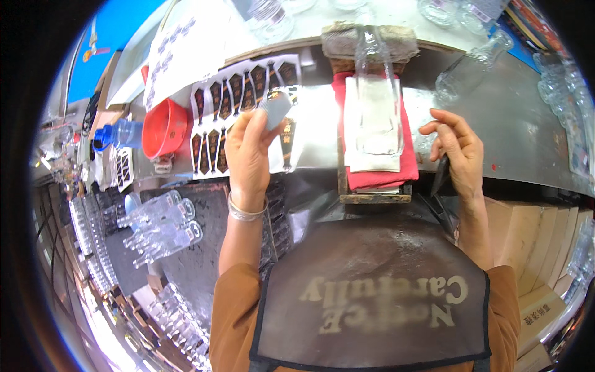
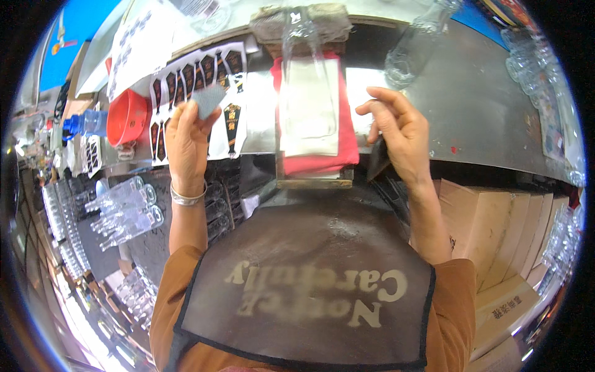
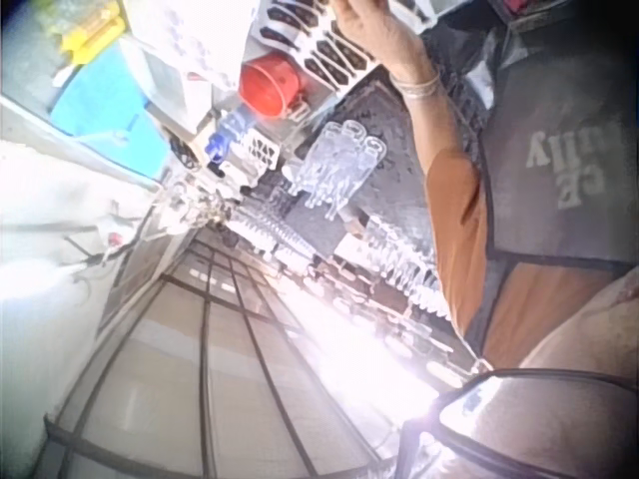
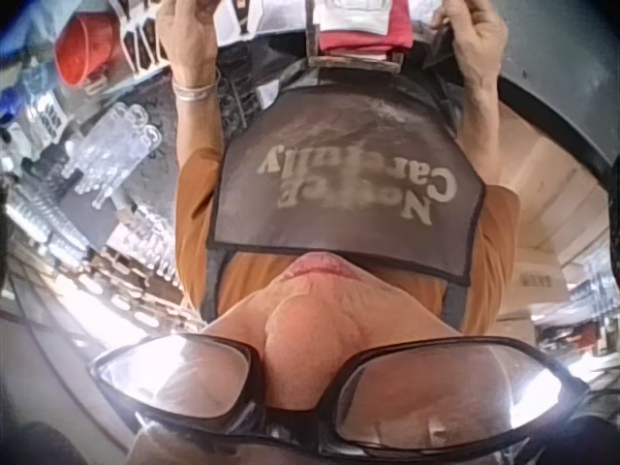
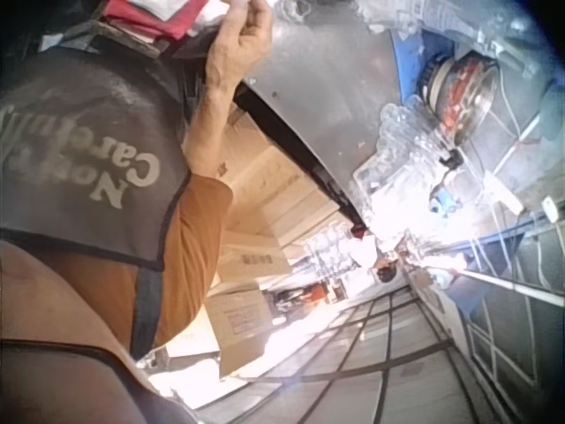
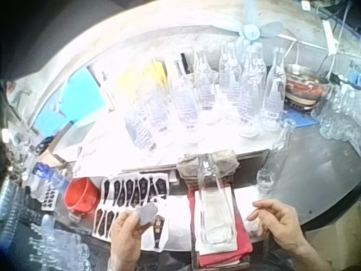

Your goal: The person repeatedly picks up clear plastic bottles, places a rectangular label on each bottle, and wipes the label with a dark cloth. The person then sets the labeled bottle aside and repeats the process with the next bottle.

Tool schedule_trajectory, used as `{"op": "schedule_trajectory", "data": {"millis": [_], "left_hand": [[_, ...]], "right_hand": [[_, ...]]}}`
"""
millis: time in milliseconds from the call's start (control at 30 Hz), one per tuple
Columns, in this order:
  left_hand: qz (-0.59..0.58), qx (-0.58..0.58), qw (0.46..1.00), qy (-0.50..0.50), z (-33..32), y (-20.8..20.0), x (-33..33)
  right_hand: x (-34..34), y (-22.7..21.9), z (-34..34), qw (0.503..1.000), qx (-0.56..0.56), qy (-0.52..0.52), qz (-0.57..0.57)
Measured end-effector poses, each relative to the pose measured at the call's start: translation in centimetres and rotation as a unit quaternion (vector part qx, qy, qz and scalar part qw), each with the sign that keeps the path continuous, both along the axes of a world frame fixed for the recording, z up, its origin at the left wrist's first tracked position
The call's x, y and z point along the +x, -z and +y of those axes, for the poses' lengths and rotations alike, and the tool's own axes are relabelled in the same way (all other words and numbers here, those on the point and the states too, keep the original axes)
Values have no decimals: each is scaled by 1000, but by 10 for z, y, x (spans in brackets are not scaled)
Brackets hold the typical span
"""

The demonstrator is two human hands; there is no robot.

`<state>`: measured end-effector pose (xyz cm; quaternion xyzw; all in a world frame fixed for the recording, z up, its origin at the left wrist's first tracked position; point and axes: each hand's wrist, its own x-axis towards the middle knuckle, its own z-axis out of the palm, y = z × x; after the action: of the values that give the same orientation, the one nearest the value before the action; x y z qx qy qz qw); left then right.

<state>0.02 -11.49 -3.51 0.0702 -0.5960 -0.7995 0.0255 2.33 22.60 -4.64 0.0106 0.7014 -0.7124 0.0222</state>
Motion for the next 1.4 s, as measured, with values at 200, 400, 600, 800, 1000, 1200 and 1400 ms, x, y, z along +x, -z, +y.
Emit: {"op": "schedule_trajectory", "data": {"millis": [200, 400, 600, 800, 1000, 1200, 1400], "left_hand": [[364, -459, 806, 85, 95, -56, -34], [342, -559, 736, 170, 96, -45, -7], [163, -269, 939, 141, 87, -17, -22], [165, -306, 925, 154, 108, -17, -28], [184, -377, 897, 136, 111, -14, -35], [181, -389, 895, 124, 114, -13, -39], [157, -397, 895, 128, 117, -16, -36]], "right_hand": [[-5, -7, -4, 999, 20, -23, 24], [-13, -7, -1, 1000, 14, -19, -3], [-36, -22, -29, 998, 33, -47, 7], [-52, -27, -34, 983, 155, -101, 22], [-51, -25, -37, 968, 209, -84, 111], [-53, -25, -39, 975, 189, -74, 89], [-55, -24, -34, 975, 185, -98, 75]]}}
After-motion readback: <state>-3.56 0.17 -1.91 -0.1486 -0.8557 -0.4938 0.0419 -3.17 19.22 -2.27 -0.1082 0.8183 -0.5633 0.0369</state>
